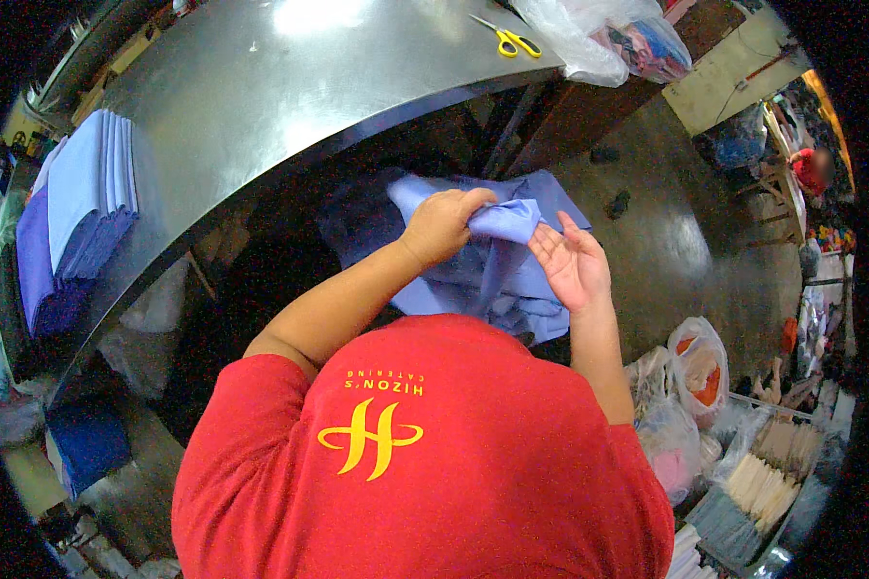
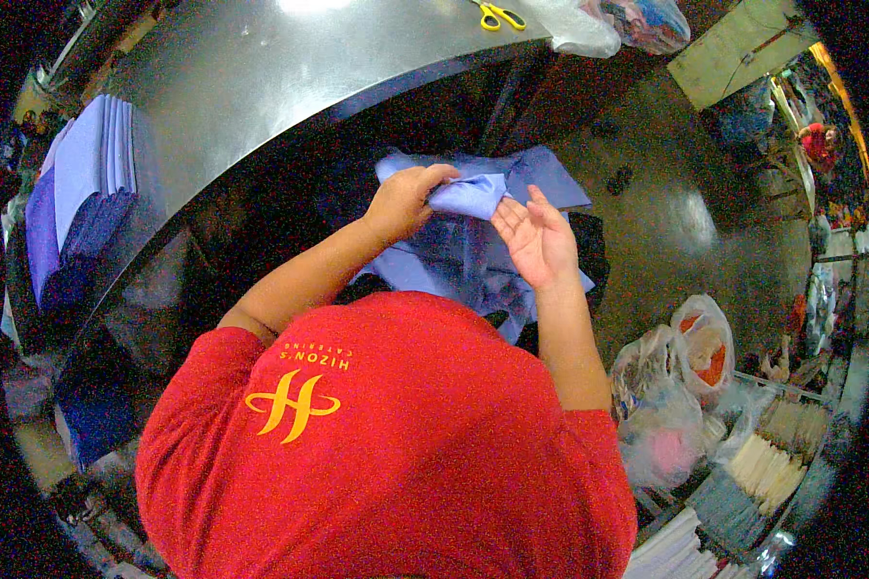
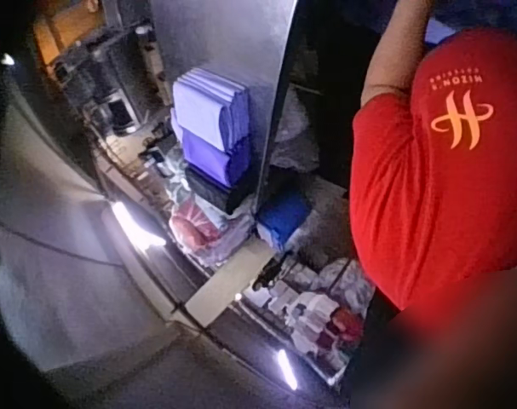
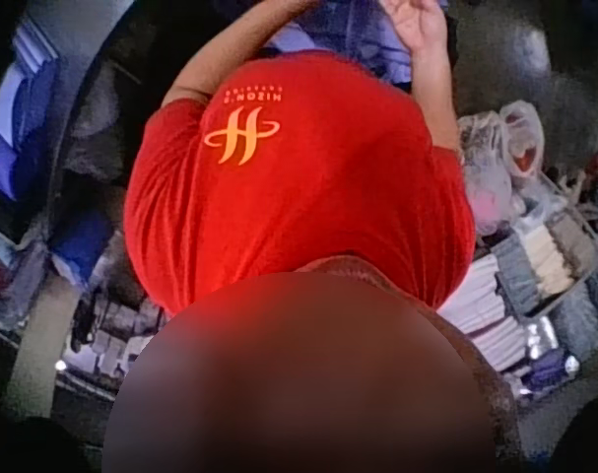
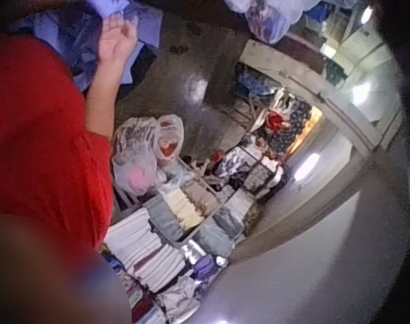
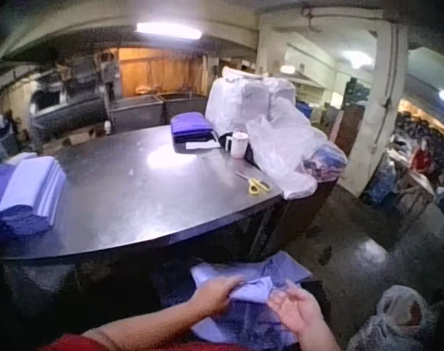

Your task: The person unfolds and smooths a large piece of light purple fabric on a metal table, then uses yellow-handled scissors to trim the edges. The person repeats the unfolding and smoothing steps on additional fabric pieces.

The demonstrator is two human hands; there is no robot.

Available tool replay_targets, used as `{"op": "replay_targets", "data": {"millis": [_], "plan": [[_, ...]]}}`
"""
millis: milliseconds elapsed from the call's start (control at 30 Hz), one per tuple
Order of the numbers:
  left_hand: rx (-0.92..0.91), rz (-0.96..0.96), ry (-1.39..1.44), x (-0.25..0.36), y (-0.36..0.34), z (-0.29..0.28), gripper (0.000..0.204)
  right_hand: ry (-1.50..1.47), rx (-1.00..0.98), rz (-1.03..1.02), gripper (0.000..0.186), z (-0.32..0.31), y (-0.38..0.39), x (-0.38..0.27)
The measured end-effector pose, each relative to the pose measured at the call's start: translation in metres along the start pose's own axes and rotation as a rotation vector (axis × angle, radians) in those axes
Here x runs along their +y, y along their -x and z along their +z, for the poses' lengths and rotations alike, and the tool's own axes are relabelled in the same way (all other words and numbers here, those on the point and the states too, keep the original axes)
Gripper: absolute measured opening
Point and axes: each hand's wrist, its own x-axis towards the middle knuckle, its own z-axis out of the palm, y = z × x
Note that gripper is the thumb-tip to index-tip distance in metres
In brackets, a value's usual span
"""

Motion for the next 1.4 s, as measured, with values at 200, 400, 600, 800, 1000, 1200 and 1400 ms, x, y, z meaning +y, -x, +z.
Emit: {"op": "replay_targets", "data": {"millis": [200, 400, 600, 800, 1000, 1200, 1400], "plan": [[0.138, 0.191, -0.053, 0.008, -0.005, -0.010, 0.041, 0.520, -0.121, -0.170, 0.067, 0.021, 0.022, -0.003], [0.135, 0.331, -0.086, 0.020, -0.009, -0.015, 0.031, 1.212, -0.107, -0.373, 0.079, 0.031, 0.030, 0.005], [-0.266, -0.073, 0.232, 0.024, -0.005, -0.022, 0.046, 1.417, 0.048, -0.636, 0.067, 0.029, 0.017, 0.003], [-0.165, -0.052, 0.393, 0.031, -0.012, -0.041, 0.039, 1.406, -0.071, -0.915, 0.041, 0.052, 0.019, -0.032], [-0.066, 0.169, 0.305, 0.034, -0.021, -0.060, 0.033, 1.323, -0.242, -0.866, 0.023, 0.077, 0.017, -0.011], [-0.309, -0.011, 0.223, 0.048, -0.019, -0.072, 0.021, 1.478, -0.410, -0.830, 0.017, 0.087, 0.020, -0.008], [0.011, 0.246, -0.236, 0.058, -0.012, -0.100, 0.012, 1.700, -0.679, -0.499, 0.020, 0.075, -0.005, -0.010]]}}
